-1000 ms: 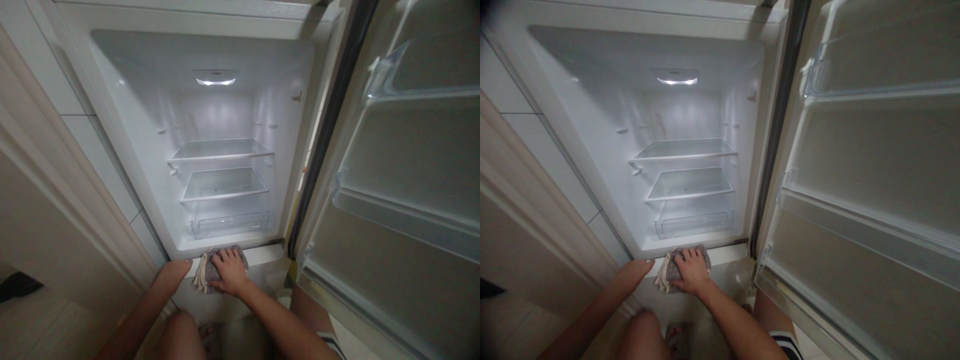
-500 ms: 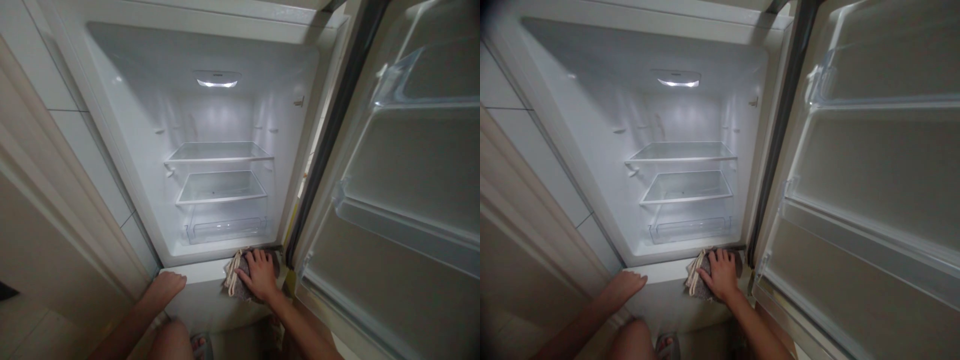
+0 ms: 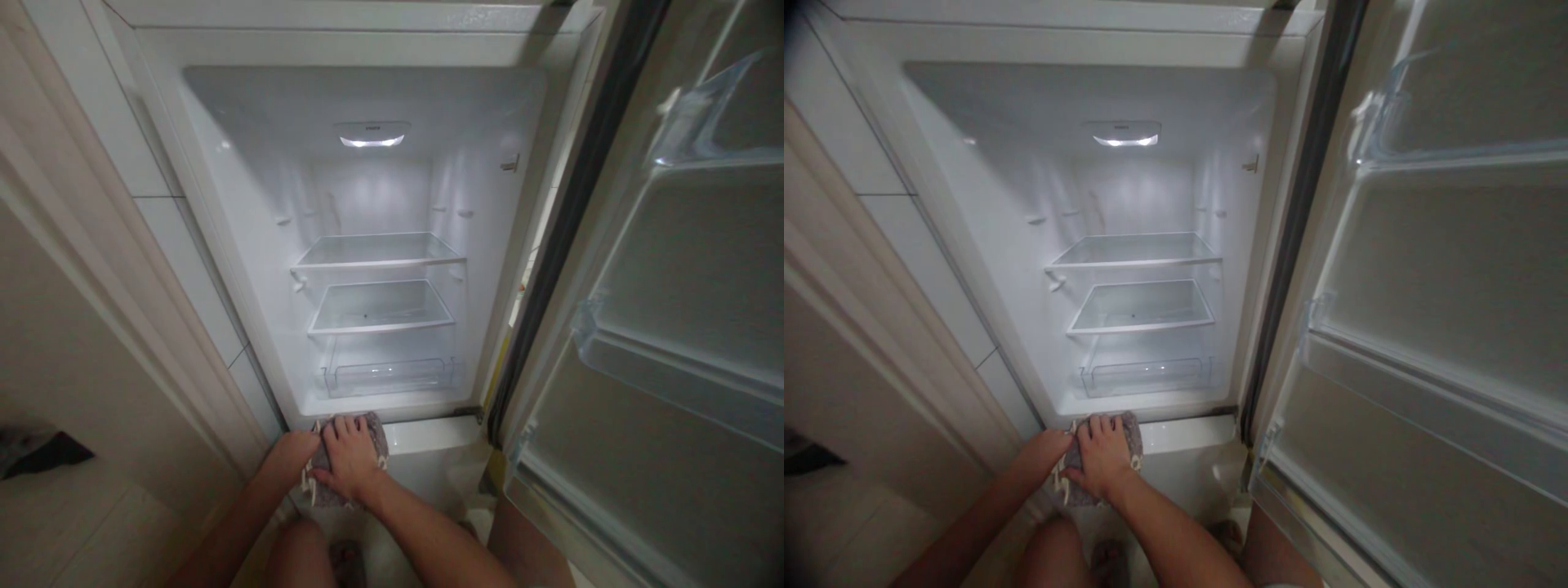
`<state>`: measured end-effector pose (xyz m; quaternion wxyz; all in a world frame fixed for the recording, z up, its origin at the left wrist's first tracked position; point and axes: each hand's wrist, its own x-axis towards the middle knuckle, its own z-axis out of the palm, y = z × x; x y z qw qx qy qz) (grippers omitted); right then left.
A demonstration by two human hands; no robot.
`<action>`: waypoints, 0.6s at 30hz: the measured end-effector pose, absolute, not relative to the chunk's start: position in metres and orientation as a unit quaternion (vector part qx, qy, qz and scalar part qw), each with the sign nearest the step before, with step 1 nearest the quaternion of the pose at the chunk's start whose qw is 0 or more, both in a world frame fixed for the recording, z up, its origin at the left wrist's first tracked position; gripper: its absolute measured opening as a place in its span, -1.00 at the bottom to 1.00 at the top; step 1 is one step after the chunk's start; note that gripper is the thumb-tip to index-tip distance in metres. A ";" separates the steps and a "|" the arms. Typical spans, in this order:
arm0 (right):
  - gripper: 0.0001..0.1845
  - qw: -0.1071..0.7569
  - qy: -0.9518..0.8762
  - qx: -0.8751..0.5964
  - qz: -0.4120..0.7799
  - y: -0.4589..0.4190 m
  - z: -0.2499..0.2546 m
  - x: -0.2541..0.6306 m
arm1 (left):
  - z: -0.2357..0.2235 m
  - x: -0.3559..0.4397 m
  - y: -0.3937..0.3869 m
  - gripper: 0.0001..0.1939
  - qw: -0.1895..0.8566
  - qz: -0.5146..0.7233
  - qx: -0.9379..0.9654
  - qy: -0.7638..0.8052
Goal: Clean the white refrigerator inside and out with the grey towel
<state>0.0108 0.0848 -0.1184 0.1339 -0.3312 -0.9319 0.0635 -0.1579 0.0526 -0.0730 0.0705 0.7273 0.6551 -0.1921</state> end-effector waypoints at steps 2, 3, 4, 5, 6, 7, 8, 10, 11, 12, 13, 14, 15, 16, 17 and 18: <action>-0.17 0.132 -0.930 -0.336 0.070 0.085 -0.118 0.017 | -0.072 -0.156 0.053 -0.63 0.068 -0.192 0.726 0.656; -0.17 0.129 -0.928 -0.341 0.074 0.085 -0.117 0.022 | -0.071 -0.155 0.053 -0.63 0.065 -0.191 0.727 0.656; -0.16 0.126 -0.926 -0.347 0.079 0.086 -0.116 0.028 | -0.072 -0.154 0.053 -0.65 0.061 -0.191 0.729 0.655; -0.16 0.125 -0.922 -0.357 0.085 0.086 -0.116 0.035 | -0.072 -0.153 0.053 -0.67 0.057 -0.190 0.731 0.653; -0.15 0.126 -0.917 -0.368 0.091 0.086 -0.115 0.044 | -0.073 -0.152 0.053 -0.70 0.053 -0.191 0.734 0.650; -0.16 0.130 -0.911 -0.380 0.096 0.087 -0.115 0.055 | -0.074 -0.152 0.053 -0.73 0.048 -0.191 0.737 0.647; -0.16 0.136 -0.903 -0.394 0.099 0.087 -0.115 0.068 | -0.076 -0.151 0.052 -0.76 0.042 -0.191 0.741 0.643; -0.17 0.154 -0.886 -0.426 0.100 0.091 -0.116 0.098 | -0.078 -0.152 0.052 -0.81 0.034 -0.189 0.750 0.633; -0.18 0.164 -0.876 -0.443 0.097 0.093 -0.118 0.115 | -0.078 -0.153 0.052 -0.82 0.031 -0.187 0.755 0.628; -0.20 0.173 -0.866 -0.460 0.091 0.095 -0.120 0.131 | -0.079 -0.155 0.053 -0.83 0.029 -0.186 0.760 0.622; -0.21 0.181 -0.855 -0.478 0.083 0.098 -0.121 0.148 | -0.079 -0.158 0.054 -0.84 0.029 -0.184 0.764 0.617; -0.23 0.189 -0.844 -0.497 0.073 0.100 -0.123 0.163 | -0.080 -0.161 0.056 -0.85 0.030 -0.183 0.768 0.613; -0.26 0.195 -0.833 -0.515 0.062 0.103 -0.124 0.177 | -0.081 -0.165 0.058 -0.86 0.033 -0.183 0.770 0.610; -0.28 0.199 -0.821 -0.533 0.051 0.106 -0.124 0.189 | -0.081 -0.168 0.060 -0.86 0.037 -0.181 0.772 0.608; -0.32 0.202 -0.810 -0.548 0.042 0.108 -0.125 0.197 | -0.083 -0.172 0.062 -0.84 0.044 -0.178 0.774 0.606; -0.35 0.204 -0.802 -0.561 0.034 0.109 -0.125 0.204 | -0.084 -0.175 0.063 -0.81 0.051 -0.173 0.777 0.603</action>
